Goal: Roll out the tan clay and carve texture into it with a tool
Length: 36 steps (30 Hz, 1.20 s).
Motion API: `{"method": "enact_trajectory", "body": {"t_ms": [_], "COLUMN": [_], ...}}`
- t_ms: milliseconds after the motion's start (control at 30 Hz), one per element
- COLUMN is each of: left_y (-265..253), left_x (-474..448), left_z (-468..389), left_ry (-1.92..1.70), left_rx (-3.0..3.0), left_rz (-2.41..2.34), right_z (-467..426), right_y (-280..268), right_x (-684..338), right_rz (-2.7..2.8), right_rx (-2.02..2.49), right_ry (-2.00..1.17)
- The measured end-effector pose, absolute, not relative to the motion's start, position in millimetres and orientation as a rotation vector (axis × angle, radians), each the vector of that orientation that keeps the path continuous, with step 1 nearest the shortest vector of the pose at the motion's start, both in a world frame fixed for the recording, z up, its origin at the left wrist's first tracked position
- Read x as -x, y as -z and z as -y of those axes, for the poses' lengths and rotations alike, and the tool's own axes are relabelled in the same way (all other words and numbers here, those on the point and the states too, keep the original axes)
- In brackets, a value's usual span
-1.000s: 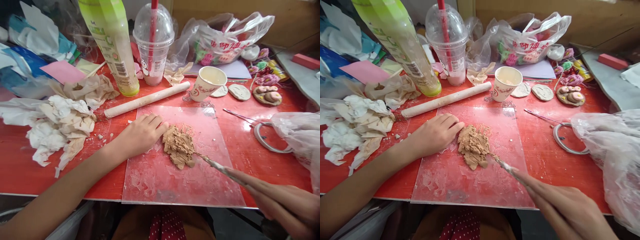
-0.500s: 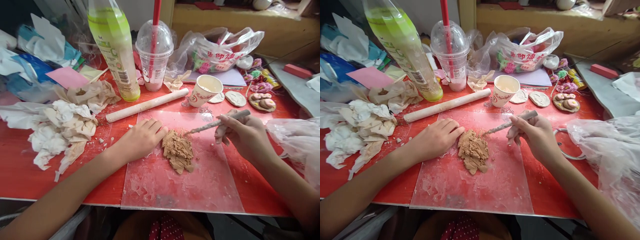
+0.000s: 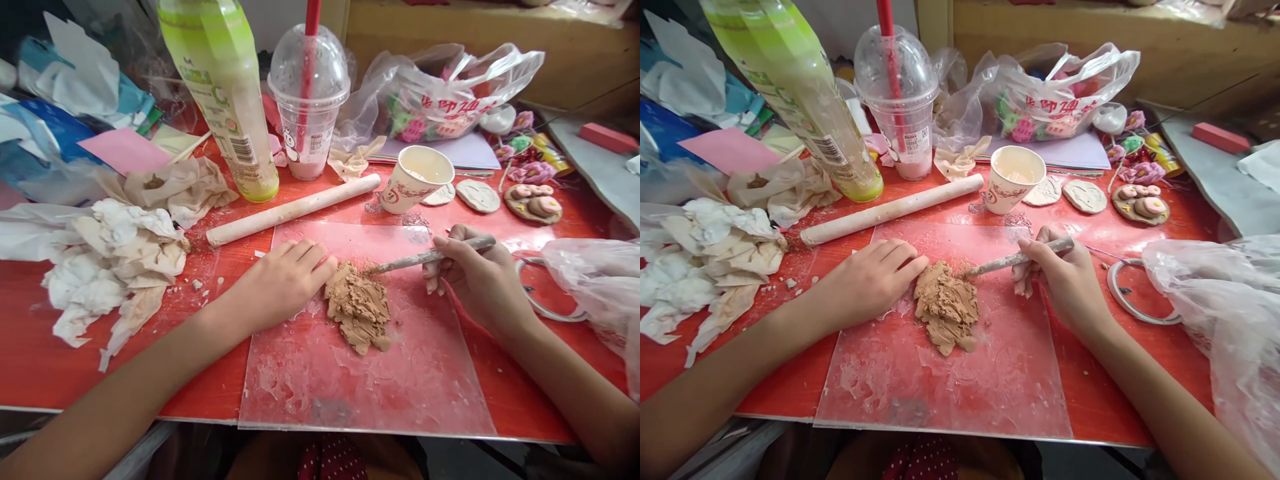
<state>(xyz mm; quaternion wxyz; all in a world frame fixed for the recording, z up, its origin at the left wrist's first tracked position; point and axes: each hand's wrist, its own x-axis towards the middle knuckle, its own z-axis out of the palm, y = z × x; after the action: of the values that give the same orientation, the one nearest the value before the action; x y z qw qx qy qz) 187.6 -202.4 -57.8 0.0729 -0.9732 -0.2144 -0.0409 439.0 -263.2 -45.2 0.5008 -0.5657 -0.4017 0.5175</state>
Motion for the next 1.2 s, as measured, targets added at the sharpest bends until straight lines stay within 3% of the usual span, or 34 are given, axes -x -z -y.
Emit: {"method": "enact_trajectory", "body": {"t_ms": [267,967,1067,1200], "left_y": [59,58,58,59], "left_x": [-189,-188,-188,-188], "left_z": [202,202,202,203], "left_ry": [0.142,0.164,0.162,0.148], "left_rx": [2.915,2.908,2.903,2.912], "left_rz": [0.638,0.633,0.629,0.631], "right_z": [264,274,285,297], "right_y": [45,46,49,53], "right_x": [-436,-432,-432,-433], "right_rz": [0.876,0.902,1.19,1.985], "right_rx": [1.435,1.312,1.231,0.967], "right_ry": [-1.38,-1.337,-1.158,-0.657]}}
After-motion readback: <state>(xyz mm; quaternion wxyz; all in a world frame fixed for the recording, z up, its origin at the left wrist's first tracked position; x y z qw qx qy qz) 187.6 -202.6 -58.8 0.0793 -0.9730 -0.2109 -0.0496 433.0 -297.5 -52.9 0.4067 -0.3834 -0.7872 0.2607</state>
